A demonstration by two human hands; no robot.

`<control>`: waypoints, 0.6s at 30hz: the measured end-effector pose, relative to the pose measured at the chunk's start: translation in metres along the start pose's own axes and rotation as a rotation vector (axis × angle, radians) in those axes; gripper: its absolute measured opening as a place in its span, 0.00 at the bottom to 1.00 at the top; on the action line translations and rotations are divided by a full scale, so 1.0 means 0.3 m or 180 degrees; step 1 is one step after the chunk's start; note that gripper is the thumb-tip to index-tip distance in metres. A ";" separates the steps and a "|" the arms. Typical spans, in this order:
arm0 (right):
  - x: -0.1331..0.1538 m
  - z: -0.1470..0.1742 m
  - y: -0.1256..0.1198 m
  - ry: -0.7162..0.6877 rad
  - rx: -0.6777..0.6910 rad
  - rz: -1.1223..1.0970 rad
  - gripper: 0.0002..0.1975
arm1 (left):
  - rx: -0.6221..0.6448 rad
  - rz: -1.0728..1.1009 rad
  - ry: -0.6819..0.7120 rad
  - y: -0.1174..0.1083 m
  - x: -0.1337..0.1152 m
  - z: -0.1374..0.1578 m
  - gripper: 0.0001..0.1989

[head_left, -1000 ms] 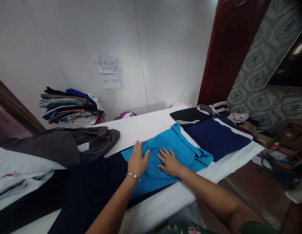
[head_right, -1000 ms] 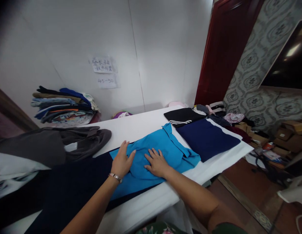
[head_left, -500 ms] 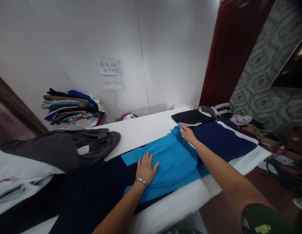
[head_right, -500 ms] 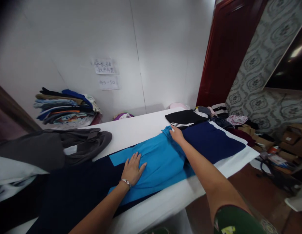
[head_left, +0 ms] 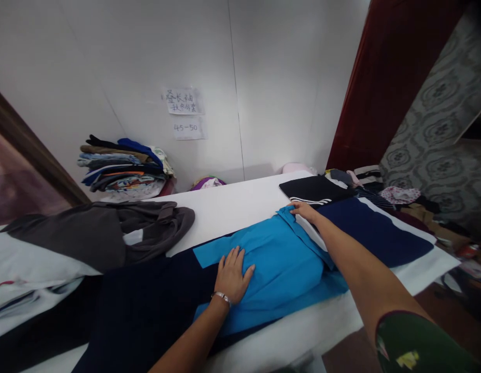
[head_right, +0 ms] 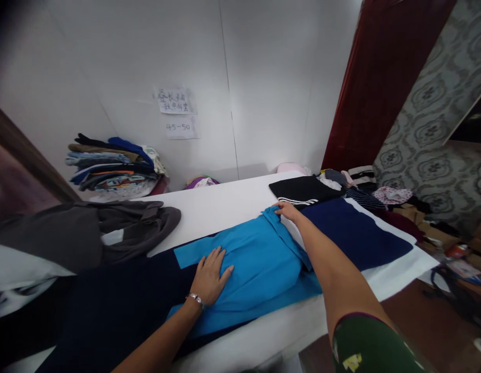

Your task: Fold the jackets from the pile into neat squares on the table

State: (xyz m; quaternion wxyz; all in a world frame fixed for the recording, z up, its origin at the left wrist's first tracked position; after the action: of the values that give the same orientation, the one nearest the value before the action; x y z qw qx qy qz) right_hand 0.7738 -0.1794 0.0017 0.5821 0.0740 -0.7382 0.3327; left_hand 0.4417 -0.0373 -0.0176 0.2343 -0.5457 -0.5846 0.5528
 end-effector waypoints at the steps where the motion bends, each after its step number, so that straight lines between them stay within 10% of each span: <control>1: 0.000 -0.001 -0.005 -0.0014 0.0057 0.0029 0.17 | -0.0005 0.0025 -0.0003 0.000 0.001 0.000 0.31; 11: -0.054 -0.088 0.008 0.0173 -0.0030 0.1131 0.10 | -0.0100 0.0023 0.0010 -0.006 0.002 0.001 0.26; 18: -0.064 -0.070 0.060 0.0316 -0.0374 0.1352 0.33 | -0.0103 -0.0022 -0.0003 -0.011 -0.005 -0.002 0.26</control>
State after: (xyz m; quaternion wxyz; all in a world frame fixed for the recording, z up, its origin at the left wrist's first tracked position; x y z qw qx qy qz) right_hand 0.7880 -0.1588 -0.0209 0.5379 -0.1336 -0.7258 0.4075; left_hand 0.4416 -0.0378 -0.0140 0.2271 -0.5471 -0.5954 0.5428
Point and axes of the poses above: each hand's wrist, its own z-axis away from the middle knuckle, its own y-axis out of the palm, x = y × z, the point moved 7 cm from there along -z, towards the middle knuckle, and after that the axes turned 8 degrees about -x, right-handed, at the moved point
